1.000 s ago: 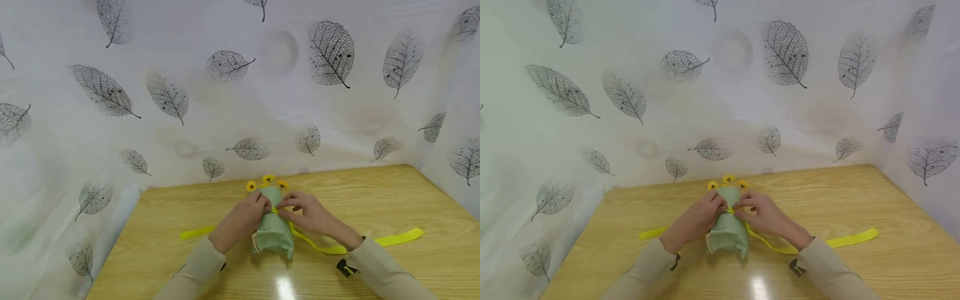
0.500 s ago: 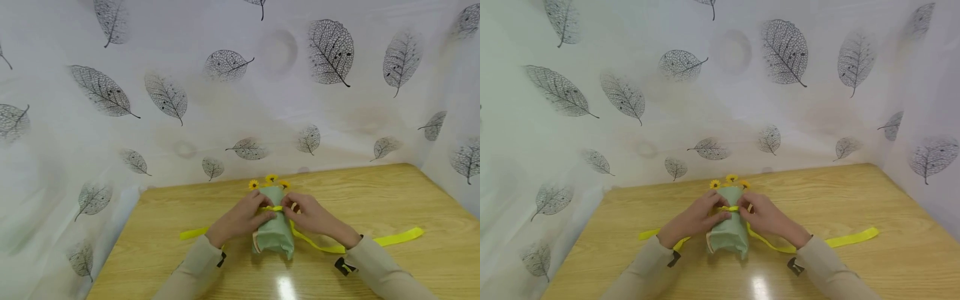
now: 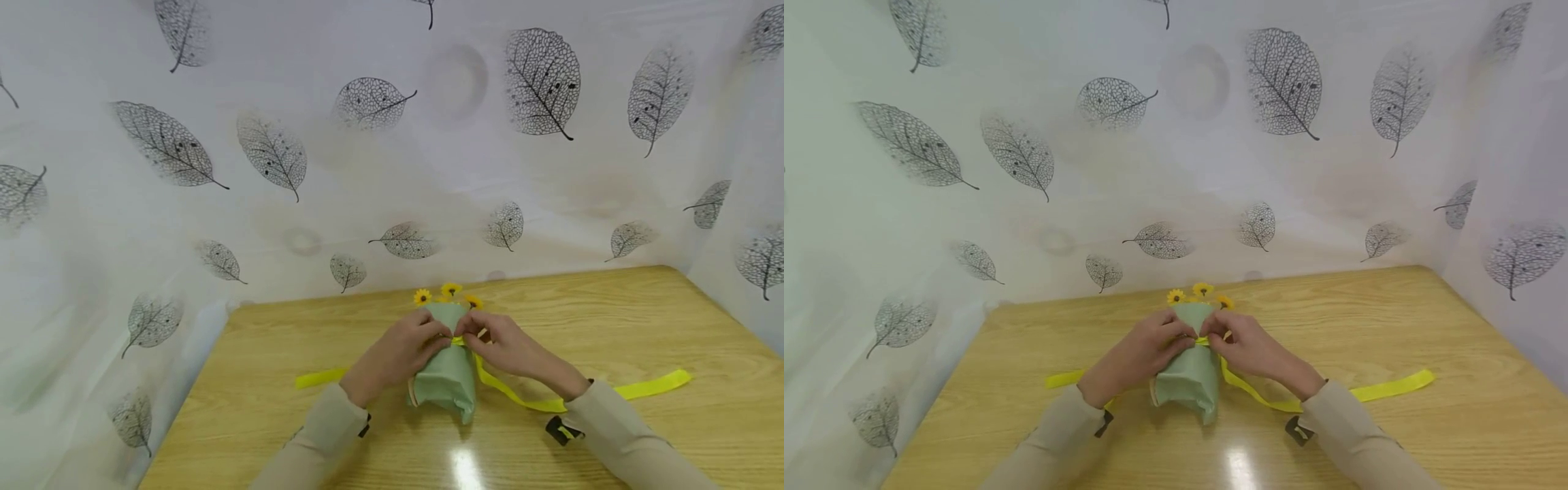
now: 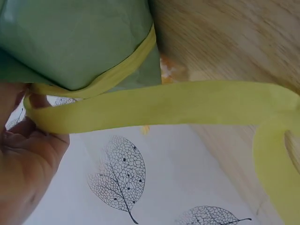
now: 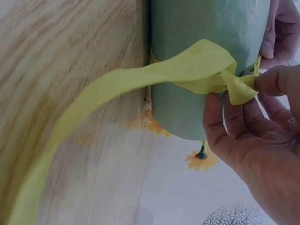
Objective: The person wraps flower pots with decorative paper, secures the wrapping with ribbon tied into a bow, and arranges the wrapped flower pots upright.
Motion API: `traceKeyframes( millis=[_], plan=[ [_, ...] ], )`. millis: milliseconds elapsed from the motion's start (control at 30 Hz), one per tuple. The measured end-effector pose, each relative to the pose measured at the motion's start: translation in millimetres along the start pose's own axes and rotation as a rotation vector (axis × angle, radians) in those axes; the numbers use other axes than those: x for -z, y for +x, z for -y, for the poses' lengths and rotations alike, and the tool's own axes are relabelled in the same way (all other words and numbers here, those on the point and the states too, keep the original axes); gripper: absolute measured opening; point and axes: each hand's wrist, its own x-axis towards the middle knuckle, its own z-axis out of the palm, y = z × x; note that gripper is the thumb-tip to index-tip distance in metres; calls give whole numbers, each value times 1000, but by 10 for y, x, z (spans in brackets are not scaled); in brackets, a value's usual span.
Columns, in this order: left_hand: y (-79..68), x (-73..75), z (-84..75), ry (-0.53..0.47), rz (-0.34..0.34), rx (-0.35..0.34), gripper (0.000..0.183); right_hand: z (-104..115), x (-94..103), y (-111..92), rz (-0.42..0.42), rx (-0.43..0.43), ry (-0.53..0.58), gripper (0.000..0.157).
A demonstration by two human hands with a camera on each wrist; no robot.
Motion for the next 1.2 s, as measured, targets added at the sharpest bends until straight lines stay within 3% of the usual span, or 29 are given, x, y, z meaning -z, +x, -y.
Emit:
traceKeyframes(
  millis=[133,333,633,733,833,1000,1200],
  plan=[
    [14,-8,-14,30,23,36,16,3,25,-3,21,0,-11,12],
    [28,2,-18,-38,100,145,20,-5,46,-18,29,46,-16,11],
    [59,4,-4,-129,197,259,31,-17,-32,43,-122,434,-176,24],
    [67,2,1,-141,196,259,32,-2,-56,57,-142,498,-243,24],
    [64,-5,11,-162,182,250,31,13,-65,51,-146,472,-284,22],
    [55,-10,23,-213,162,243,30,5,-64,36,-124,373,-246,20],
    [69,-37,34,-151,150,223,35,10,-68,47,-109,326,-215,18]
  ],
)
